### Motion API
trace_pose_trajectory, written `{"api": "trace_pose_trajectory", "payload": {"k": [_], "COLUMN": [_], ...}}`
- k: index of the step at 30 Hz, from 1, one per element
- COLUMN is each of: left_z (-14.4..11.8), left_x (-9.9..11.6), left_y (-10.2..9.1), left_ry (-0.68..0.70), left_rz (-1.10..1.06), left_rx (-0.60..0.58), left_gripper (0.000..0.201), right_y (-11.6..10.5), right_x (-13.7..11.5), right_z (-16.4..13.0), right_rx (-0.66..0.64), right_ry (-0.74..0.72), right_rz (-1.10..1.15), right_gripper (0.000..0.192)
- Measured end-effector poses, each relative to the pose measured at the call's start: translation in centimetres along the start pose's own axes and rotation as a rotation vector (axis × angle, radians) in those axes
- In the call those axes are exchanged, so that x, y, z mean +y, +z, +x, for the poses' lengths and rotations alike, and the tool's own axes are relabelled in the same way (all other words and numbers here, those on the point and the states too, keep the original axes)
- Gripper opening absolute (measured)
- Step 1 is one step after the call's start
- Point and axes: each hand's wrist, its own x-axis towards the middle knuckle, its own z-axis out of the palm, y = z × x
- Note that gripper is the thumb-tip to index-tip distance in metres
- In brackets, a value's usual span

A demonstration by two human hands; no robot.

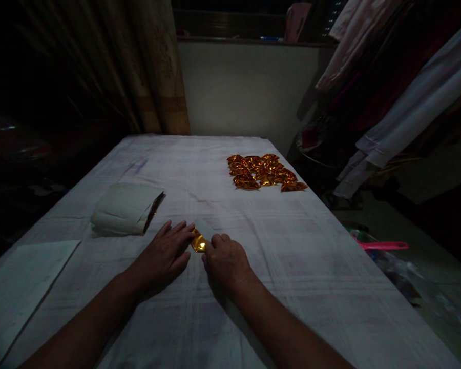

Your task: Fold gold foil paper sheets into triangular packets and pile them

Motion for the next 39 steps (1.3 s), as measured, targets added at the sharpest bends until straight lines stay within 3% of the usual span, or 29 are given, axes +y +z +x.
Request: {"api": "trace_pose_trajectory", "payload": {"k": [4,15,21,31,36,39], "left_z": [0.1,0.0,0.0,-0.2,-0.1,0.1], "left_x": [0.3,0.6,0.2,0.0,0.1,0.2], "left_y": [-0.4,-0.7,-1.0,-1.0,-0.8,-0.7], "left_ry": [-0.01,-0.01,-0.008,0.031,0.05,0.064], "left_rz": [0.014,0.057,0.05,0.063,0.092,0.083], "left_rx": [0.006,0.101,0.063,0.071,0.125,0.158], "left_gripper": [0.042,0.018,0.02,0.023,0.013,0.018], "right_y": [0.3,2.4,2.1,2.7,2.4,2.7], "right_x": [0.2,1.7,2.2,2.9,2.9,2.7], "right_z": [0.1,-0.3,-0.2,0.5,-0.3,-0.3], "right_rx": [0.018,0.237,0.233,0.324,0.328,0.35], "right_ry": [-0.014,-0.156,-0.131,-0.222,-0.243,-0.209], "right_rz": [-0.012,-0.013,0.064,0.076,0.208,0.205], "right_gripper": [0.017,0.013,0.013,0.013,0.019,0.018]}}
